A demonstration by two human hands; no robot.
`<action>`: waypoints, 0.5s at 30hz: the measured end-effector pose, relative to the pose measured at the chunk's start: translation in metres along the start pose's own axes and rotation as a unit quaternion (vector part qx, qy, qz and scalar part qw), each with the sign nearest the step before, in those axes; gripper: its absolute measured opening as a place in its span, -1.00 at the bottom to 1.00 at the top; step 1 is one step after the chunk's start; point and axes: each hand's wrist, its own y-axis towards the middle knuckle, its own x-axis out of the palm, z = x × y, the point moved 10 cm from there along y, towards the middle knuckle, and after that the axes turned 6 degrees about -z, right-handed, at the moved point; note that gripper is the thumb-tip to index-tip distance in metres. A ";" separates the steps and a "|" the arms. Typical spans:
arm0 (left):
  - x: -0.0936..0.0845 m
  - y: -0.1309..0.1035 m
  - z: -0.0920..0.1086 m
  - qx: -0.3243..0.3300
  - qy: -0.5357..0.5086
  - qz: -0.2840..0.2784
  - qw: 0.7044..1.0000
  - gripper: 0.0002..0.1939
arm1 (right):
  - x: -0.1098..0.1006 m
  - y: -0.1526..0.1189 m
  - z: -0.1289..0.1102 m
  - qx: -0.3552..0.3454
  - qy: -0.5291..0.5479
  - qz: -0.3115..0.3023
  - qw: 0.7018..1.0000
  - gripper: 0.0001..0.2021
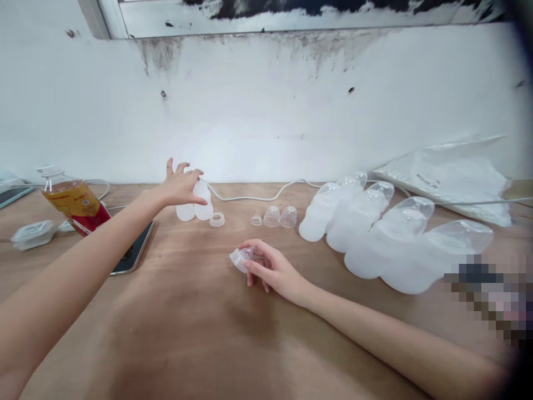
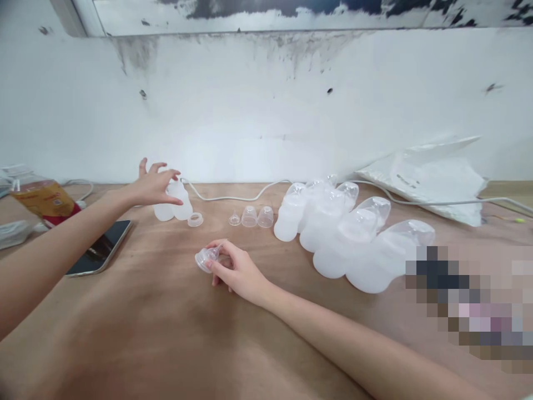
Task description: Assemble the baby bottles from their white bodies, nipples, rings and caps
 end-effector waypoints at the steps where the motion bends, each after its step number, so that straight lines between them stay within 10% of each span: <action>1: 0.002 0.004 0.000 0.008 0.001 -0.021 1.000 -0.34 | 0.000 0.000 0.000 -0.005 0.008 -0.003 1.000 -0.71; 8: -0.076 -0.055 0.035 0.029 -0.091 0.108 0.990 -0.42 | -0.015 0.001 -0.001 -0.036 0.109 0.047 0.992 -0.71; 15: -0.017 -0.096 0.090 0.019 -0.306 -0.010 0.952 -0.50 | -0.037 -0.008 -0.008 -0.078 0.116 0.164 0.976 -0.65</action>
